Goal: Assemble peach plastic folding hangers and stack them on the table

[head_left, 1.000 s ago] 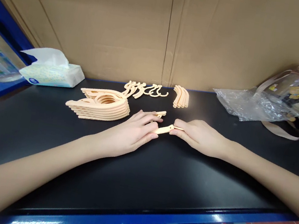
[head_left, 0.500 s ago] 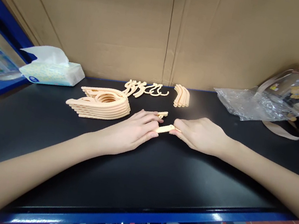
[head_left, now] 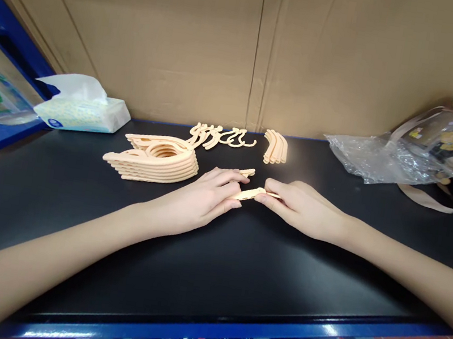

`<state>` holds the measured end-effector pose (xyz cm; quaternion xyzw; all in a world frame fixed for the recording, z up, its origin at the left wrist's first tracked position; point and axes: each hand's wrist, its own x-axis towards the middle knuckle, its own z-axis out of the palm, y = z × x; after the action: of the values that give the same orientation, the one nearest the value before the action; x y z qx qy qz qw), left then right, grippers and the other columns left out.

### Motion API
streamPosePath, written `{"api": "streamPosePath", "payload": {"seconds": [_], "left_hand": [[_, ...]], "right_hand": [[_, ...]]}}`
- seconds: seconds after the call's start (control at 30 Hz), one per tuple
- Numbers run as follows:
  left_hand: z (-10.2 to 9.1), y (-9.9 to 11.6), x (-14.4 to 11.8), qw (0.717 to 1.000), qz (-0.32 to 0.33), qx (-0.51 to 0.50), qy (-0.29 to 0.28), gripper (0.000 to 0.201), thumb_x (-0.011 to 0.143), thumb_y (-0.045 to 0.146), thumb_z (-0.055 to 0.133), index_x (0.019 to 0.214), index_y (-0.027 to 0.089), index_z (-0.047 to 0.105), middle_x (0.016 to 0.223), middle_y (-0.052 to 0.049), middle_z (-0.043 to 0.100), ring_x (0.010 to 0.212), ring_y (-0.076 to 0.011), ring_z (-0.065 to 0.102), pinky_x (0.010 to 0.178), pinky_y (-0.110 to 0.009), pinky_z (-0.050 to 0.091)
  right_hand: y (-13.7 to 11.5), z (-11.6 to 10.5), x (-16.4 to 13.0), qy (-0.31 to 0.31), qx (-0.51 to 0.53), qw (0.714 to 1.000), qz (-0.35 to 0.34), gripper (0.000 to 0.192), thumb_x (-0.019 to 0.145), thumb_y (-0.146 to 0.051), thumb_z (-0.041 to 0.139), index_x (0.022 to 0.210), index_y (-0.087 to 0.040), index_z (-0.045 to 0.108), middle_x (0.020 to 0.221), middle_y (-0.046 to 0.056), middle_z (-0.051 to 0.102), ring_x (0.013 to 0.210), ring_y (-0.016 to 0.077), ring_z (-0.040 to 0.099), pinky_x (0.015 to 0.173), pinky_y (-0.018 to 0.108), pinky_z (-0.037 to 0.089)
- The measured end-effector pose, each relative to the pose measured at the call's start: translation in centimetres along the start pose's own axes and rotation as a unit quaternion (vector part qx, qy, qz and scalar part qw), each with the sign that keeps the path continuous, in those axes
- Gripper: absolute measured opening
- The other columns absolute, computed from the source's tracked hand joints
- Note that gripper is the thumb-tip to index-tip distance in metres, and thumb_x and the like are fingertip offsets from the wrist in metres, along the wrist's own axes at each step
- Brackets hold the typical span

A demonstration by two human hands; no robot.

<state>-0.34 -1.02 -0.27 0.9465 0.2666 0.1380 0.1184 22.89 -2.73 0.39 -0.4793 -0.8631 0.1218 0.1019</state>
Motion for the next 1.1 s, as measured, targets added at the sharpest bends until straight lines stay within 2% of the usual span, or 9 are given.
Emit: {"api": "streamPosePath", "payload": {"seconds": [0.3,0.4,0.57,0.67,0.8,0.93,1.1], "left_hand": [[0.2,0.1,0.1,1.0,0.0,0.001,0.008,0.022,0.098,0.029,0.037,0.102,0.018,0.055,0.135,-0.008,0.045,0.129,-0.021,0.036,0.108,-0.038,0.034],[0.1,0.3,0.1,1.0,-0.003,0.006,0.004,0.022,0.098,0.03,0.036,0.098,0.018,0.055,0.132,-0.009,0.048,0.128,-0.0231,0.036,0.106,-0.041,0.035],[0.0,0.2,0.2,1.0,-0.006,-0.001,-0.009,0.024,0.098,0.03,0.036,0.087,0.018,0.054,0.132,-0.009,0.047,0.128,-0.0238,0.037,0.106,-0.042,0.035],[0.1,0.1,0.1,1.0,-0.001,0.0,-0.005,0.024,0.098,0.03,0.036,0.086,0.019,0.053,0.131,-0.008,0.047,0.128,-0.0237,0.037,0.105,-0.042,0.036],[0.2,0.0,0.2,1.0,0.002,0.002,0.009,0.022,0.098,0.03,0.037,0.091,0.019,0.054,0.132,-0.008,0.046,0.13,-0.0233,0.036,0.106,-0.04,0.034],[0.3,0.1,0.1,1.0,0.001,0.003,0.011,0.022,0.098,0.03,0.036,0.087,0.018,0.051,0.132,-0.009,0.046,0.13,-0.0227,0.035,0.107,-0.04,0.034],[0.2,0.1,0.1,1.0,0.005,0.007,0.012,0.022,0.098,0.03,0.035,0.088,0.018,0.05,0.134,-0.01,0.044,0.131,-0.0218,0.033,0.107,-0.039,0.033]], "right_hand": [[-0.2,0.3,-0.2,0.031,0.085,0.995,0.032,0.045,0.091,-0.056,0.038,0.064,-0.02,0.036,0.055,-0.006,0.041,0.049,0.0084,0.036,0.049,0.023,0.024],[-0.2,0.2,-0.2,0.038,0.066,0.997,0.033,0.047,0.09,-0.06,0.038,0.064,-0.02,0.036,0.053,-0.006,0.04,0.049,0.0089,0.036,0.049,0.023,0.024],[0.2,-0.1,0.0,0.017,0.021,1.0,-0.011,0.039,0.092,-0.056,0.036,0.075,-0.022,0.042,0.057,-0.006,0.044,0.052,0.0109,0.04,0.053,0.023,0.025],[0.6,-0.2,0.2,0.011,0.008,0.999,-0.039,0.042,0.094,-0.054,0.033,0.069,-0.021,0.037,0.058,-0.006,0.042,0.053,0.0109,0.039,0.053,0.024,0.025],[0.7,-0.2,0.2,0.005,0.011,0.999,-0.035,0.043,0.094,-0.055,0.033,0.067,-0.021,0.034,0.058,-0.006,0.04,0.052,0.0103,0.038,0.053,0.024,0.024],[0.7,-0.2,0.1,0.006,0.028,0.999,-0.018,0.044,0.093,-0.055,0.035,0.066,-0.021,0.034,0.055,-0.007,0.037,0.05,0.0097,0.035,0.052,0.024,0.023],[0.9,0.0,0.1,0.004,0.064,0.997,-0.04,0.045,0.095,-0.054,0.032,0.065,-0.02,0.036,0.056,-0.006,0.036,0.051,0.0091,0.037,0.052,0.023,0.025]]}}
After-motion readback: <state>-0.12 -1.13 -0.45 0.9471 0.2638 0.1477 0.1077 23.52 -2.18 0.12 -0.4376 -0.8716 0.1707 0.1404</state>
